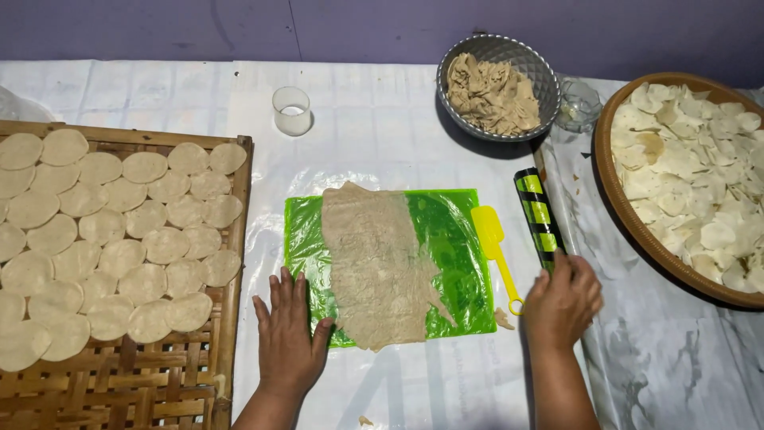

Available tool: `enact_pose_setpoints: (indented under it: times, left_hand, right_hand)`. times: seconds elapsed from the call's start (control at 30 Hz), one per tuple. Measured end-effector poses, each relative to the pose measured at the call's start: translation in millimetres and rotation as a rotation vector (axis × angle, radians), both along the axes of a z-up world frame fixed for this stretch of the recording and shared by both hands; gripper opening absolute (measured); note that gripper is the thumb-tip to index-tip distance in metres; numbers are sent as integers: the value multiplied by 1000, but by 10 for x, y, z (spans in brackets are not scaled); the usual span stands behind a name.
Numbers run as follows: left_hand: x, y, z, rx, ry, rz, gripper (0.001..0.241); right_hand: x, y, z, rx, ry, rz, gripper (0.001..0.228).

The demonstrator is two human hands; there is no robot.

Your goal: Rolling out dough and cutting it into circular shapes to dry and make chips.

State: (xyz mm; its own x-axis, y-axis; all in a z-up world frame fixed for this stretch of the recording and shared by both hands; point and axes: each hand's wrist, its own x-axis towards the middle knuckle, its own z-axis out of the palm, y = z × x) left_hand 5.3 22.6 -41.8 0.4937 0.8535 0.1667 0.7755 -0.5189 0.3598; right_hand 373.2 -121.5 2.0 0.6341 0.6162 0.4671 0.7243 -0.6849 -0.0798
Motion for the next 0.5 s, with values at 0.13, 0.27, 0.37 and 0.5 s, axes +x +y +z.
enact_pose_setpoints:
  times: [0.13,0.27,0.37,0.5]
  left_hand:
    - [-3,-5,-26,9,-6,-1,78]
    - [-12,-6,-2,3,-27,1,77]
    - [-12,12,-16,-8,-30,-5,76]
    - [-16,26,-98,-24,-20,-22,78]
  right_hand:
    - [32,179,-251,-127,339,140,48]
    - [123,344,-142,-259,251,115,45]
    - [154,613,224,-389,478,-23,27]
    - [416,983,392,-171,371,51,24]
